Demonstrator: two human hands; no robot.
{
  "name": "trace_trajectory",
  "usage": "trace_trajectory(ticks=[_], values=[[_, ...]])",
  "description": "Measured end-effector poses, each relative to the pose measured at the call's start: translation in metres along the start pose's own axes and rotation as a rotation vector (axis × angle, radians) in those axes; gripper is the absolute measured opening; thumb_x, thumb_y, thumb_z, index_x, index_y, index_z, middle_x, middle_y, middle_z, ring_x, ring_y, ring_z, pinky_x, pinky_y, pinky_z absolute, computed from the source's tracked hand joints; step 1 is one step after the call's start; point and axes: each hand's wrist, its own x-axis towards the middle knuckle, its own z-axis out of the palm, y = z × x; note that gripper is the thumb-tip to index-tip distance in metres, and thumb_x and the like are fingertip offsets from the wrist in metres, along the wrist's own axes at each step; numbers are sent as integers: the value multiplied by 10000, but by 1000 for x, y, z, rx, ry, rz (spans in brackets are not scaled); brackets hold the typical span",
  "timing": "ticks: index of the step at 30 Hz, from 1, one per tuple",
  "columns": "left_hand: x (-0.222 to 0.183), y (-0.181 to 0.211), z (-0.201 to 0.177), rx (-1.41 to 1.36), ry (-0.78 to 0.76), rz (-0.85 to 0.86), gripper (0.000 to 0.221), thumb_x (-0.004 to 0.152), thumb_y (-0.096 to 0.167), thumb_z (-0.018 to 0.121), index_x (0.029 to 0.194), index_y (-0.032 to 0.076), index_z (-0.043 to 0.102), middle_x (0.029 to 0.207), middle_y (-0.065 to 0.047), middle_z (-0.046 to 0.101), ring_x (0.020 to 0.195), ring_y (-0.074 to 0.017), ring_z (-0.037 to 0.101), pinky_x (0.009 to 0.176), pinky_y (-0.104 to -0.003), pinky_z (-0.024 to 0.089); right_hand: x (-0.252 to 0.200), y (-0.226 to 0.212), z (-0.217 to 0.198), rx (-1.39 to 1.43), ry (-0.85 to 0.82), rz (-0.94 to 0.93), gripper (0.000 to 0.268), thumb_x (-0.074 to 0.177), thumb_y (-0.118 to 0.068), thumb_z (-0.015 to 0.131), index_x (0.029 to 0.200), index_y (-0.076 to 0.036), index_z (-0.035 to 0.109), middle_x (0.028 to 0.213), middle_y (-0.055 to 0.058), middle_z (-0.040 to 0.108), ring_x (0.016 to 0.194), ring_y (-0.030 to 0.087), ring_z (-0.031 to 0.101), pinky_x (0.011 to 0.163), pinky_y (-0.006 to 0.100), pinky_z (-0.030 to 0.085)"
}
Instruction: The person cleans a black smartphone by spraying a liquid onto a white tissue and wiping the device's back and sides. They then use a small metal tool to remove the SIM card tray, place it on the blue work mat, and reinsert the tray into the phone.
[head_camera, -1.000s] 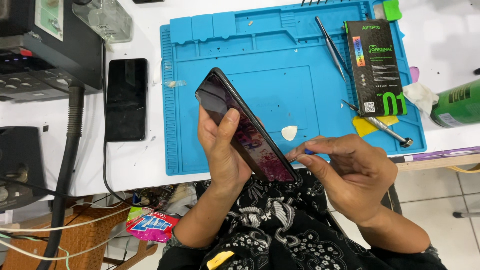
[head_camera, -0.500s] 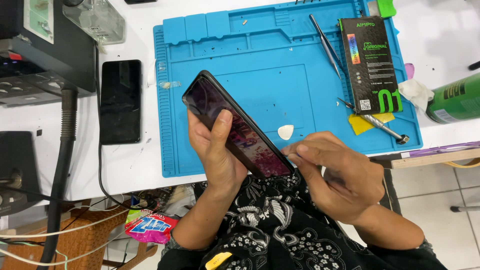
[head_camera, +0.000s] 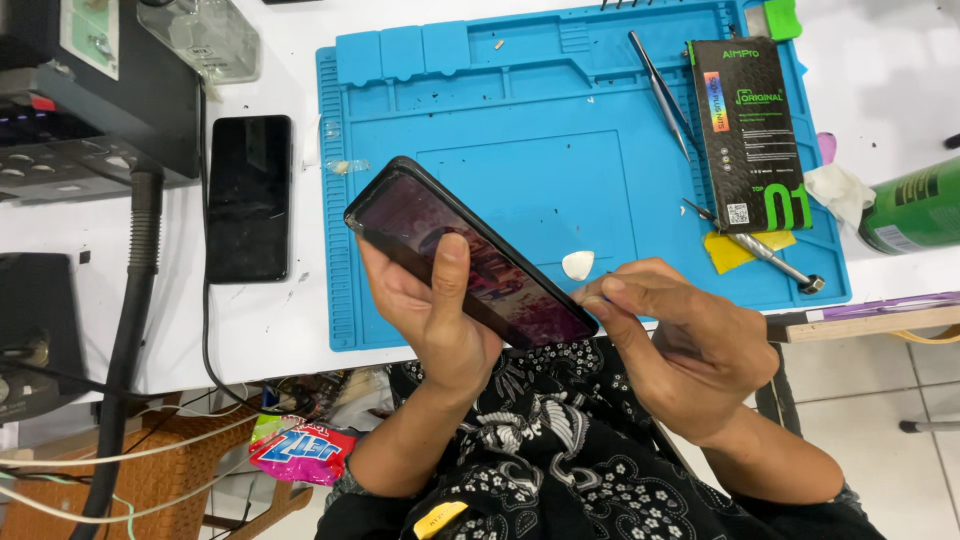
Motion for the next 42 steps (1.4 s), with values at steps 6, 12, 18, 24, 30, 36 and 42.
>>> trace_trajectory(ticks=[6, 12, 18, 24, 30, 36, 42], values=[[0, 0, 1, 9, -2, 67, 583, 934, 156, 776, 1411, 27, 467, 1147, -83, 626, 980, -159, 619, 894, -302, 543, -4, 5, 5, 14, 52, 63, 214, 809, 187, 781, 966, 129, 649, 832, 226, 725, 753, 328, 778, 722, 396, 674], [1, 2, 1, -11, 1, 72, 644, 942, 120, 755, 1480, 23, 416, 1202, -100, 615, 1031, -180, 619, 944, -331, 549, -6, 5, 2, 38, 44, 149, 183, 811, 172, 776, 929, 113, 649, 859, 267, 720, 768, 335, 777, 739, 355, 675], [3, 1, -2, 25, -1, 70, 588, 947, 111, 741, 1447, 27, 445, 1163, -81, 614, 997, -162, 613, 923, -310, 541, -5, 9, 2, -41, 13, 119, 228, 791, 146, 838, 955, 84, 693, 902, 242, 746, 834, 286, 797, 719, 289, 693], [3, 1, -5, 70, 6, 84, 523, 957, 125, 746, 1401, 43, 482, 1170, -63, 618, 1024, -152, 614, 950, -297, 538, -9, 14, 6, -57, -1, 92, 204, 809, 130, 829, 955, 88, 693, 893, 246, 747, 818, 294, 797, 712, 299, 689], [4, 2, -6, 59, 22, 42, 559, 956, 117, 742, 1432, 41, 460, 1195, -80, 609, 1031, -165, 613, 951, -309, 547, -9, 15, 6, -2, 10, 106, 209, 806, 148, 822, 957, 91, 689, 902, 255, 741, 825, 302, 792, 771, 338, 702], [14, 12, 1, 132, -117, -35, 579, 955, 120, 713, 1460, 54, 438, 1322, -98, 590, 1200, -185, 586, 1098, -335, 491, 6, 10, 2, -19, 34, 324, 185, 862, 91, 819, 978, 71, 677, 935, 198, 734, 852, 233, 767, 793, 267, 641], [5, 1, -7, 31, -5, -181, 560, 972, 173, 679, 1463, 17, 457, 1220, -107, 646, 1070, -179, 635, 969, -341, 565, 5, 20, 12, 165, -14, 335, 142, 933, 51, 722, 1044, 53, 634, 961, 214, 723, 956, 295, 783, 913, 348, 689]])
